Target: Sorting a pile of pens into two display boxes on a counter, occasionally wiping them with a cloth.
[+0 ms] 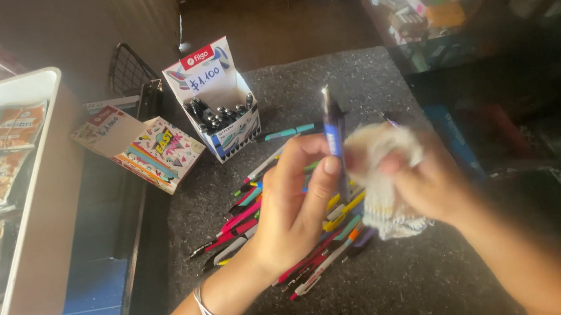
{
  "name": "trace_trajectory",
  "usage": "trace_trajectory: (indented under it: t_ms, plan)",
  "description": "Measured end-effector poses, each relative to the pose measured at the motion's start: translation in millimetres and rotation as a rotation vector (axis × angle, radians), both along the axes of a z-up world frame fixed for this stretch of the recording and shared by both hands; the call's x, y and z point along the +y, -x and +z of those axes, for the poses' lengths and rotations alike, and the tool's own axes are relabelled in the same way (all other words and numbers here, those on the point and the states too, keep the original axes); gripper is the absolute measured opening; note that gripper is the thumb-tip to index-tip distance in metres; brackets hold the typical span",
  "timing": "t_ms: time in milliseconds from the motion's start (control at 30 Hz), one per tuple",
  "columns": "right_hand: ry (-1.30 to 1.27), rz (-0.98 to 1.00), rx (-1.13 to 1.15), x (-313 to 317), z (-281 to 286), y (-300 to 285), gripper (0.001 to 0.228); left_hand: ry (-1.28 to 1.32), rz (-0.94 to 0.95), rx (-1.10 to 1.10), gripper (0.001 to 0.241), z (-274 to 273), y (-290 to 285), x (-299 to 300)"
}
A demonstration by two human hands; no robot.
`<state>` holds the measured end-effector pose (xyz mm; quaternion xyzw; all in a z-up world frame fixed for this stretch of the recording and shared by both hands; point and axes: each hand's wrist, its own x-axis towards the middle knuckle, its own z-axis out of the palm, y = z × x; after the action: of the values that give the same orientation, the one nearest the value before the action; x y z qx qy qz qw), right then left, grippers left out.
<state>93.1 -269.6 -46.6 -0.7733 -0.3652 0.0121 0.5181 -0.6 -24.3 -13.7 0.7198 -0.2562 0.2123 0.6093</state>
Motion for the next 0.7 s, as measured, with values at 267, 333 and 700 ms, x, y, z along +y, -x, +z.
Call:
trace_trajectory:
  t_ms: [267,333,700]
  plan:
    - [-0.356,-0.247,0.096,-18.6,17.1,30.7,0.08,-0.225,0.142,-0.205,0.019,-37.5,-14.5,-32.7]
    - [-0.184,-0.402,-0.187,-17.3,21.2,37.6,0.044,-0.432,0.19,-0.257,0.013,-52.6,-13.8,-40.4]
    - [-0.556,-0.709,-0.173,-59.7,27.6,19.1,0.054,0.152,-0.385,0.495,0.013,-38.7,-26.5,-22.3]
